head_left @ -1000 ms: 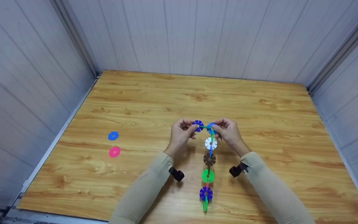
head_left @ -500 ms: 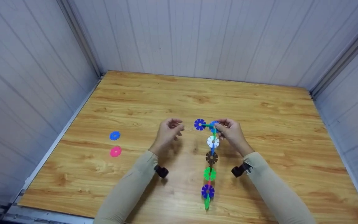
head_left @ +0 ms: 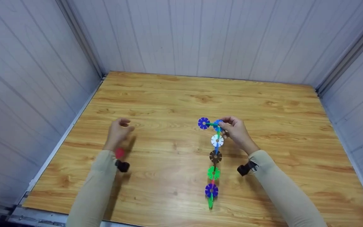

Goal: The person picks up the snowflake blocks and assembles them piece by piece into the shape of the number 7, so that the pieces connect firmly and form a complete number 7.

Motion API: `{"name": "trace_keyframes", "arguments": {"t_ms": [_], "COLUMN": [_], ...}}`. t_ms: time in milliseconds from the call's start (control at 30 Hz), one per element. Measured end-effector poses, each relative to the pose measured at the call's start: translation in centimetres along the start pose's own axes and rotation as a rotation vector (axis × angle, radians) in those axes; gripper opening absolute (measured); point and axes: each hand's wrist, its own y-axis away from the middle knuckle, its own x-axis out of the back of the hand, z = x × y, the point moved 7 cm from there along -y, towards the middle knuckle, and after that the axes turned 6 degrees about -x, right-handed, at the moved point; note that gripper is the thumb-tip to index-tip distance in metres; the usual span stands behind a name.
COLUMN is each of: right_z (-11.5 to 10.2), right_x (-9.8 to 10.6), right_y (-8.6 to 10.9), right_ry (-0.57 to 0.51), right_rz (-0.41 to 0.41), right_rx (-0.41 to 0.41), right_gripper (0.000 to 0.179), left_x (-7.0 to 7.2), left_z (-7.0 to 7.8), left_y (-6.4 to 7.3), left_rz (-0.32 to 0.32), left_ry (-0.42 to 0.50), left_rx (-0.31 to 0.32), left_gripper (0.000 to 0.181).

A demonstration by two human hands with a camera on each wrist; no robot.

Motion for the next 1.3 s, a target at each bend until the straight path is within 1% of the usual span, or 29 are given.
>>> {"name": "trace_keyframes", "arguments": {"t_ms": [67,133,200,267,333,400,467,533,633,767,867,967,1100,1200,1300], "right_z": [0.1,0.1,0.1,0.1,0.1,0.0,0.0,0.0,-0.2,-0.6,-0.7,-0.7,-0.6,-0.7,-0.8], "right_x": [0.0,0.1,0.2,0.4,0.6,0.6,0.6,0.6,0.7,0.5,0.3,0.1,-0.2,-0.4,-0.4], "right_y": [-0.1,-0.1,-0.2,-0.3,-0.4,-0.4,-0.4,-0.4,-0.5,-0.4,-0.3,-0.2,-0.2,-0.2,-0.2], "right_ry": [-0.004,-0.015,-0.024,-0.030,-0.021,-0.017,-0.020,-0.017,-0.004,0.029,0.001,-0.067,-0.134,-0.133,-0.110], "right_rz": [-0.003,0.000,0.009,0.023,0.030,0.030,0.027,0.032,0.052,0.052,0.037,0.019,-0.012,-0.018,-0.006], "right_rx": [-0.015,-0.028,-0.036,-0.038,-0.036,-0.034,-0.032,-0.028,-0.003,0.048,0.070,0.073,0.074,0.084,0.094], "right_gripper": [0.015,0.014,0.015,0.015,0.016,0.016,0.016,0.016,0.016,0.016,0.014,0.012,0.016,0.021,0.021], "left_x": [1.7,2.9,3.7,3.9,3.7,3.6,3.5,3.5,3.2,2.5,1.9,1.2,0.3,-0.5,-1.6], "left_z": [-1.4,-2.4,-2.9,-3.3,-3.6,-3.9,-4.1,-4.1,-4.0,-3.7,-3.3,-2.8,-2.4,-2.1,-1.4], "left_y": [0.1,0.5,0.8,1.1,1.3,1.1,1.0,0.8,0.7,0.4,0.2,0.1,-0.1,-0.2,-0.4], "left_rz": [-0.041,-0.085,-0.119,-0.134,-0.120,-0.079,-0.041,-0.021,-0.029,-0.051,-0.066,-0.082,-0.092,-0.091,-0.098], "left_ry": [-0.080,-0.165,-0.278,-0.342,-0.384,-0.419,-0.428,-0.428,-0.405,-0.359,-0.344,-0.354,-0.365,-0.364,-0.355], "left_rx": [0.074,0.131,0.142,0.143,0.140,0.138,0.146,0.154,0.168,0.174,0.157,0.136,0.129,0.106,0.054], "left_gripper": [0.053,0.060,0.066,0.069,0.067,0.060,0.052,0.046,0.041,0.041,0.046,0.050,0.047,0.044,0.037]}}
